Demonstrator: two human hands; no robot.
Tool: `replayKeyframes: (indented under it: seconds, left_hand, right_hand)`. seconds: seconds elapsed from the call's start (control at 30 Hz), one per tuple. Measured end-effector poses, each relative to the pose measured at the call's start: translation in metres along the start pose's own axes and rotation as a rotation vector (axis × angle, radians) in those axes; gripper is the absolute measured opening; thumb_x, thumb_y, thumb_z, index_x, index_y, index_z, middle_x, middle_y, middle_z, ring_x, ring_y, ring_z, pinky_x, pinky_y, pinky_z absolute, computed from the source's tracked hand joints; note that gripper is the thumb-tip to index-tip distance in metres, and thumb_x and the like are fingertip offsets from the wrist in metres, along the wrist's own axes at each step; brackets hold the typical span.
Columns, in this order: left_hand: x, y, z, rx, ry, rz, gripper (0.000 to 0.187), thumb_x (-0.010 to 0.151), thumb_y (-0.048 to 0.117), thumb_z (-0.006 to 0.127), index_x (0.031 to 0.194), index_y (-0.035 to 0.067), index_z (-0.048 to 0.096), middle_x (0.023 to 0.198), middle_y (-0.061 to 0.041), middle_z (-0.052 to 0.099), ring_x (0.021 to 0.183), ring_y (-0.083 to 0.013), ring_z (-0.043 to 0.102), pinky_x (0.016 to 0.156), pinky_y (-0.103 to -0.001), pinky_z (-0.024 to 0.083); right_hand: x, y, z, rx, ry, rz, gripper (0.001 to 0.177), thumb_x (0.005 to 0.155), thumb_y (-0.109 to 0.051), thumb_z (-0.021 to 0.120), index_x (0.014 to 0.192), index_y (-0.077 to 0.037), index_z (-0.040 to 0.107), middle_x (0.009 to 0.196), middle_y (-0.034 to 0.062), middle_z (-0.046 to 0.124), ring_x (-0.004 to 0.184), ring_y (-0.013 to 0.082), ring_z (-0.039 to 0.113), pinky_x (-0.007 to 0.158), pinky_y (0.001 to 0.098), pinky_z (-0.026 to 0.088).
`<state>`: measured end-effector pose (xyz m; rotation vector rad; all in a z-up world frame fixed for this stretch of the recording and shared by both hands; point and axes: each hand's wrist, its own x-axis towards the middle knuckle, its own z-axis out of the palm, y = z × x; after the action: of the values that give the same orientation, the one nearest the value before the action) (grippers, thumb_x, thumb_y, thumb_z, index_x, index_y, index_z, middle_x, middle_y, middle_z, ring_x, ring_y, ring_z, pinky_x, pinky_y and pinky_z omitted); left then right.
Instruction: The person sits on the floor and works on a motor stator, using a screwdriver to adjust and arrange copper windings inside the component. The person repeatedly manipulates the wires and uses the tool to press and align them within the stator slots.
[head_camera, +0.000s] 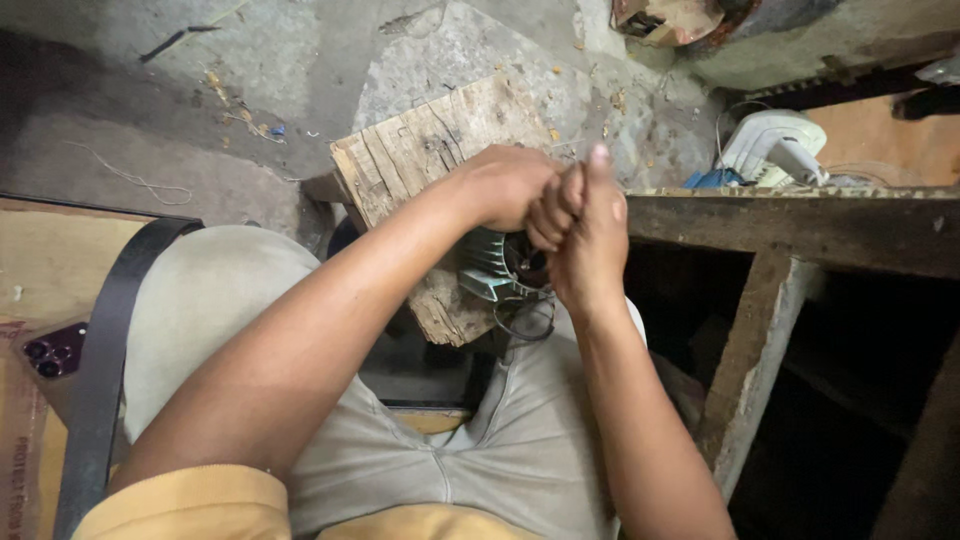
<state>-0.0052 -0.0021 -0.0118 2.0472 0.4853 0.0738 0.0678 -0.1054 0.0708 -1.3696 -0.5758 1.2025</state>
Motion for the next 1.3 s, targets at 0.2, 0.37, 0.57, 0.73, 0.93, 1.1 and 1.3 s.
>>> replayKeyframes:
  seconds: [0.2, 0.37, 0.57, 0.73, 0.93, 1.1, 1.3]
  left_hand:
    - [0.000, -0.004, 0.005, 0.073, 0.095, 0.175, 0.032, 0.079, 0.021, 0.069, 0.110, 0.024, 0.079, 0.128, 0.001, 0.070, 0.116, -0.0273, 0.065, 0.095, -0.042, 0.051]
    - [-0.003, 0.001, -0.004, 0.068, 0.063, 0.154, 0.031, 0.091, 0.044, 0.065, 0.111, 0.025, 0.079, 0.131, 0.002, 0.068, 0.119, -0.0258, 0.063, 0.099, -0.042, 0.049]
    - [-0.001, 0.008, -0.007, -0.029, 0.014, 0.024, 0.048, 0.091, 0.061, 0.057, 0.114, 0.024, 0.078, 0.130, 0.002, 0.070, 0.121, -0.0240, 0.064, 0.102, -0.042, 0.048]
    - [-0.005, 0.004, -0.003, -0.104, 0.004, 0.060, 0.052, 0.093, 0.060, 0.055, 0.117, 0.020, 0.078, 0.134, -0.002, 0.067, 0.125, -0.0268, 0.061, 0.106, -0.041, 0.046]
    - [0.004, -0.004, -0.003, -0.440, 0.029, -0.028, 0.063, 0.106, 0.056, 0.027, 0.132, 0.017, 0.069, 0.143, -0.005, 0.062, 0.137, -0.0246, 0.052, 0.114, -0.037, 0.036]
    - [-0.018, 0.013, -0.018, -0.343, 0.192, 0.022, 0.053, 0.109, 0.048, 0.035, 0.126, 0.010, 0.067, 0.130, -0.009, 0.069, 0.126, -0.0254, 0.063, 0.108, -0.037, 0.046]
    - [-0.067, 0.032, -0.043, -0.208, 0.446, -0.041, 0.030, 0.101, 0.030, 0.061, 0.121, 0.009, 0.067, 0.117, -0.009, 0.072, 0.106, -0.0255, 0.071, 0.087, -0.038, 0.055]
  right_hand:
    - [-0.014, 0.008, -0.013, 0.179, -0.029, -0.113, 0.055, 0.114, -0.046, 0.041, 0.070, -0.015, 0.033, 0.058, -0.0038, 0.024, 0.049, 0.0106, 0.018, 0.046, 0.0306, 0.019]
    - [-0.031, 0.012, -0.022, 0.240, 0.084, -0.091, 0.052, 0.114, -0.043, 0.038, 0.071, -0.015, 0.031, 0.061, -0.0016, 0.026, 0.054, 0.0135, 0.024, 0.053, 0.0321, 0.026]
    - [-0.057, 0.029, -0.033, 0.155, -0.024, -0.327, 0.058, 0.119, -0.042, 0.036, 0.067, -0.016, 0.028, 0.057, -0.0009, 0.023, 0.053, 0.0147, 0.022, 0.058, 0.0353, 0.027]
    - [-0.055, 0.006, -0.051, 0.436, 0.111, -0.331, 0.056, 0.118, -0.044, 0.034, 0.071, -0.015, 0.029, 0.056, -0.0018, 0.022, 0.052, 0.0126, 0.020, 0.054, 0.0298, 0.025]
    - [-0.041, -0.030, -0.057, 0.542, 0.088, -0.343, 0.058, 0.120, -0.043, 0.038, 0.070, -0.015, 0.030, 0.057, -0.0024, 0.022, 0.052, 0.0105, 0.022, 0.054, 0.0269, 0.026]
    - [-0.035, -0.036, -0.046, 0.521, 0.127, -0.281, 0.038, 0.115, -0.037, 0.046, 0.087, -0.012, 0.046, 0.072, -0.0011, 0.033, 0.061, 0.0111, 0.029, 0.062, 0.0277, 0.032]
    - [-0.031, -0.014, -0.042, 0.018, 0.288, -0.223, 0.015, 0.099, -0.012, 0.063, 0.114, -0.009, 0.065, 0.086, -0.0027, 0.057, 0.066, 0.0058, 0.049, 0.061, 0.0245, 0.043]
